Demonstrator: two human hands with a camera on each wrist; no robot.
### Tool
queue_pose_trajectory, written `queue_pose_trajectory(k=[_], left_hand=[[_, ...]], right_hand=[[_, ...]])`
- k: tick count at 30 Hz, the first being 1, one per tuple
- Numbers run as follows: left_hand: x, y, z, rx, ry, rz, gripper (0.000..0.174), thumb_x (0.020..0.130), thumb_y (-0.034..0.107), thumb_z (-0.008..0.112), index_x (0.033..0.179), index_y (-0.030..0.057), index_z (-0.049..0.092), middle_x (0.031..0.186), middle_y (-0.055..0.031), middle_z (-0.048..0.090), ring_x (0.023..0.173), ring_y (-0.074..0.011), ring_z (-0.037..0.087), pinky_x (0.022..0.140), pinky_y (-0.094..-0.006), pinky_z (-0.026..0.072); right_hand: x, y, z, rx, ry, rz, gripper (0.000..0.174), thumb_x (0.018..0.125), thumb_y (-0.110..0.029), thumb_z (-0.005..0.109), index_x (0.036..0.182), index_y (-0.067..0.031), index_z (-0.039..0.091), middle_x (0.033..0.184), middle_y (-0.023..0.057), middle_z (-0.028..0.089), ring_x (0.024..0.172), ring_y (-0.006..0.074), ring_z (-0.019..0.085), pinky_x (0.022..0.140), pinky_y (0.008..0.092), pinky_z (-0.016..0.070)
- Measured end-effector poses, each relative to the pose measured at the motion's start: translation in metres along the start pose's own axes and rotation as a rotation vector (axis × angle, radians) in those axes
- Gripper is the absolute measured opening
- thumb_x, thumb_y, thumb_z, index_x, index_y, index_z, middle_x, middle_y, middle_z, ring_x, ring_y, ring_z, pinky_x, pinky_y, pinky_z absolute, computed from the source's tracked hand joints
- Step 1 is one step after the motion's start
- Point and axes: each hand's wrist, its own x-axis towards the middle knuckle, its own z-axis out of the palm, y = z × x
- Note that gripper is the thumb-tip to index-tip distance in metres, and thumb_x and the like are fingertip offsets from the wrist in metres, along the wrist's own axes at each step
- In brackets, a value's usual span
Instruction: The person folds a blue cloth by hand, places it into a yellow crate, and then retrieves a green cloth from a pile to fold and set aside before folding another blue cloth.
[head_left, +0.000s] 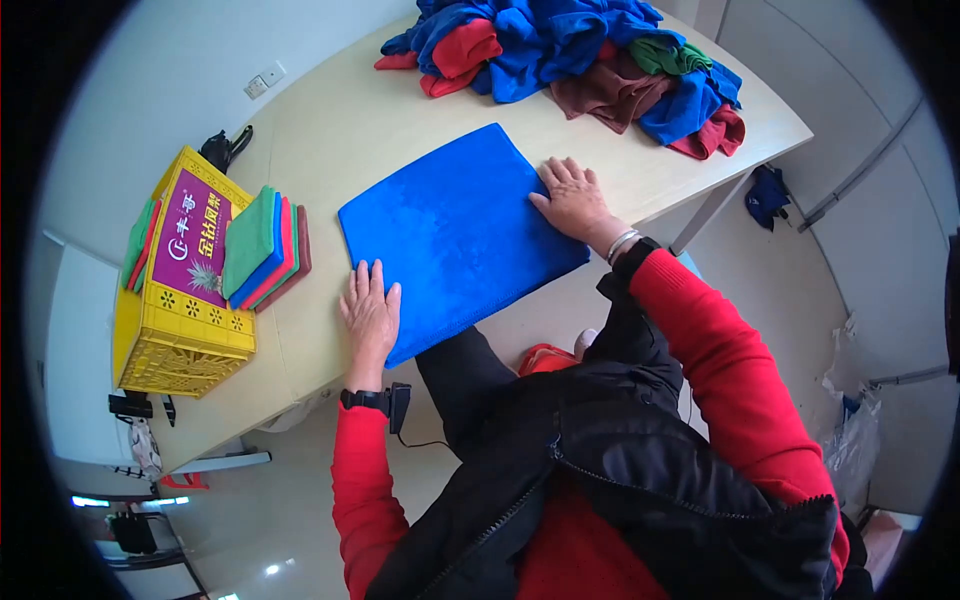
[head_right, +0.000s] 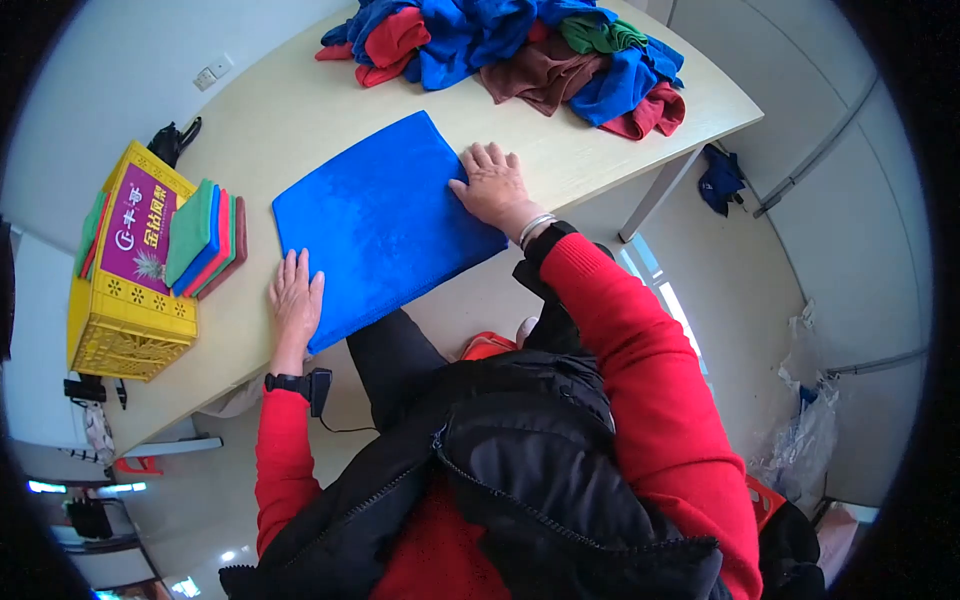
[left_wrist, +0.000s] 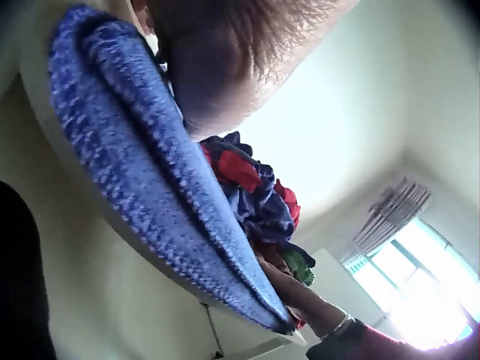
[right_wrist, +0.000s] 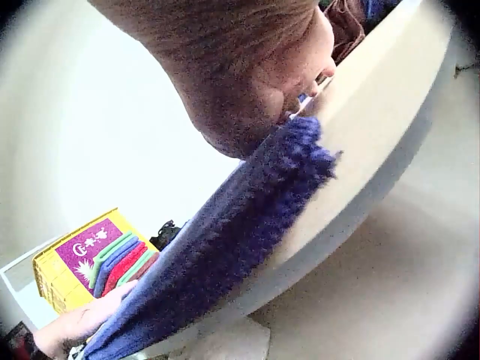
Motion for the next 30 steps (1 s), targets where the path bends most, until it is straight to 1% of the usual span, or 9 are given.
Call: queue_pose_trajectory(k=[2,4,6,9,14,21,26,28,30], left_hand=[[0.003,0.006,-0.002,0.014,-0.030,-0.014,0.061,0.106,0.047,0.037,0.157,0.0135,0.034,0.164,-0.0138,0.027,0.153,-0.0333,0.021,0.122,-0.0544,0.0165],[0.014,0.019,-0.001,0.007,0.034,0.092,0.061,0.106,0.047,0.038,0.156,0.0141,0.035,0.164,-0.0141,0.028,0.152,-0.0339,0.022,0.121,-0.0553,0.0164],[0.023,0.030,0.001,0.008,0.070,0.150,0.060,0.105,0.047,0.039,0.156,0.0143,0.035,0.164,-0.0142,0.029,0.152,-0.0342,0.022,0.121,-0.0558,0.0164],[0.040,0.042,0.006,-0.006,0.026,0.210,0.059,0.105,0.046,0.041,0.156,0.0158,0.035,0.163,-0.0141,0.029,0.152,-0.0344,0.023,0.121,-0.0552,0.0160],[0.036,0.027,0.014,-0.011,0.020,0.163,0.060,0.104,0.046,0.043,0.155,0.0149,0.037,0.162,-0.0157,0.031,0.151,-0.0349,0.024,0.121,-0.0571,0.0156],[0.009,-0.013,0.010,0.000,0.033,0.043,0.058,0.105,0.045,0.042,0.156,0.0159,0.037,0.164,-0.0127,0.029,0.151,-0.0343,0.024,0.122,-0.0517,0.0163],[-0.015,0.001,0.000,0.070,0.145,0.060,0.060,0.103,0.044,0.047,0.153,0.0110,0.040,0.161,-0.0157,0.033,0.149,-0.0348,0.028,0.121,-0.0563,0.0170],[-0.025,0.040,-0.003,0.014,0.172,0.234,0.061,0.102,0.043,0.050,0.152,0.0091,0.041,0.160,-0.0163,0.035,0.148,-0.0352,0.031,0.121,-0.0561,0.0179],[-0.032,0.065,0.000,-0.017,0.186,0.321,0.061,0.102,0.042,0.051,0.151,0.0081,0.042,0.159,-0.0166,0.035,0.147,-0.0354,0.032,0.121,-0.0560,0.0183]], right_hand=[[0.003,-0.014,0.008,-0.018,0.056,-0.049,0.066,0.103,-0.050,0.044,0.155,-0.0105,0.036,0.163,0.0125,0.031,0.152,0.0341,0.024,0.123,0.0523,0.0188],[0.008,-0.040,0.020,-0.043,0.159,-0.148,0.066,0.103,-0.050,0.045,0.155,-0.0109,0.035,0.163,0.0124,0.030,0.152,0.0348,0.023,0.122,0.0534,0.0192],[0.020,-0.073,0.019,-0.016,0.110,-0.263,0.066,0.103,-0.050,0.044,0.156,-0.0121,0.035,0.164,0.0122,0.029,0.152,0.0356,0.023,0.122,0.0547,0.0182],[0.040,-0.106,0.020,-0.012,0.032,-0.304,0.066,0.104,-0.051,0.041,0.157,-0.0129,0.033,0.163,0.0130,0.030,0.153,0.0360,0.022,0.123,0.0558,0.0165],[0.047,-0.095,0.030,-0.018,-0.017,-0.302,0.066,0.104,-0.054,0.036,0.158,-0.0154,0.033,0.165,0.0107,0.028,0.153,0.0345,0.021,0.123,0.0546,0.0149],[0.038,-0.010,0.025,-0.057,0.096,-0.230,0.064,0.103,-0.052,0.041,0.154,-0.0143,0.039,0.162,0.0125,0.033,0.151,0.0357,0.026,0.122,0.0525,0.0204],[-0.004,-0.015,0.015,-0.184,0.146,-0.075,0.064,0.102,-0.050,0.046,0.154,-0.0134,0.039,0.160,0.0136,0.036,0.150,0.0355,0.029,0.122,0.0527,0.0217],[-0.033,-0.052,0.020,0.057,0.246,-0.268,0.064,0.100,-0.047,0.052,0.152,-0.0123,0.042,0.158,0.0141,0.039,0.148,0.0347,0.033,0.122,0.0533,0.0225],[-0.058,-0.088,0.024,0.086,0.223,-0.415,0.062,0.099,-0.046,0.054,0.150,-0.0118,0.045,0.157,0.0134,0.040,0.147,0.0345,0.035,0.122,0.0525,0.0233]])
